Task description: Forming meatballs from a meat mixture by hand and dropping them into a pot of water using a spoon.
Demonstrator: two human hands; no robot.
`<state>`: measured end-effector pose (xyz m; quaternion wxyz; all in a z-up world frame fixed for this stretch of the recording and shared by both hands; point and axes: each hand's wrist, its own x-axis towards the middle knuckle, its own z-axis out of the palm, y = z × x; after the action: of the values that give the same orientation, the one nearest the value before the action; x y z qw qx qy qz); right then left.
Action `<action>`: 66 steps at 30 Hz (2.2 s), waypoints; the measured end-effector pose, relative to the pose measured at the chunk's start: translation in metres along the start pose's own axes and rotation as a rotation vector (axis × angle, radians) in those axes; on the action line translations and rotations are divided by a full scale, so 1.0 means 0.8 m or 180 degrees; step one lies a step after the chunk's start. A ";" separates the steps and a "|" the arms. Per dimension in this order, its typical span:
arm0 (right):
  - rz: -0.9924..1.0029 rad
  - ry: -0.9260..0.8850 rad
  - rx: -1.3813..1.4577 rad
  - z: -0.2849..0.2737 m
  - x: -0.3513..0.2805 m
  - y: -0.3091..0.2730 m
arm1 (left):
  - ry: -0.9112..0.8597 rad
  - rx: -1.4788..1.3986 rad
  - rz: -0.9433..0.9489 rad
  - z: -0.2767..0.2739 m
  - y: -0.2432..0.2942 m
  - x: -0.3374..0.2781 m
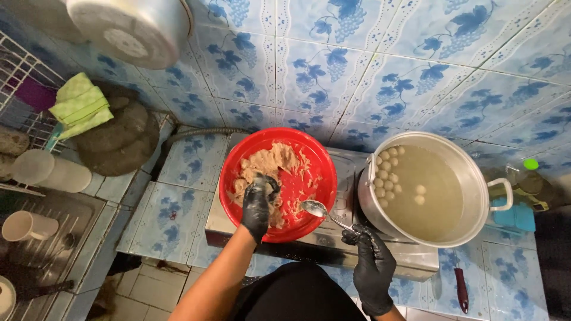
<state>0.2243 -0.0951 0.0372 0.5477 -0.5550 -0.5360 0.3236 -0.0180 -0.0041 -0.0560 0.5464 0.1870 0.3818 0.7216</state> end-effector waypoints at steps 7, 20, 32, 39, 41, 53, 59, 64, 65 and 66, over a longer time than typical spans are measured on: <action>0.1440 0.0372 0.0659 0.004 0.005 -0.005 | 0.0277 0.1095 -0.0589 0.045 0.053 -0.018; -0.0611 -0.0640 -0.1144 -0.018 -0.010 0.054 | 0.0047 0.0769 -0.0870 0.021 0.039 -0.023; 0.2560 0.0327 0.2639 0.008 -0.010 0.021 | -0.0166 0.1988 0.0404 0.026 0.059 -0.025; 0.1896 0.0484 0.2292 -0.001 -0.010 -0.016 | -0.0739 0.1324 0.0036 0.023 0.048 -0.021; 0.2039 0.0747 0.2556 -0.001 -0.010 0.000 | -0.0681 0.0733 -0.0465 0.028 0.048 -0.013; 0.1151 0.0662 0.2025 0.020 -0.004 -0.041 | -0.0892 0.2531 0.0589 0.048 0.081 -0.033; -0.0169 0.0241 0.0202 0.047 0.014 -0.114 | -0.1213 0.2703 0.1006 0.043 0.076 -0.032; -0.0738 0.0128 -0.0566 0.064 0.009 -0.121 | -0.1620 0.2530 0.1489 0.030 0.079 -0.028; -0.0756 0.0065 -0.0561 0.067 0.004 -0.118 | -0.1746 0.2468 0.1750 0.027 0.079 -0.029; -0.0740 0.0064 -0.0570 0.072 0.001 -0.120 | -0.1747 0.2467 0.1731 0.026 0.081 -0.031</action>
<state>0.1472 -0.0963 0.1180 0.5351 -0.5390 -0.6179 0.2033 -0.0373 -0.0269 0.0095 0.3109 0.6480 0.4010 0.5681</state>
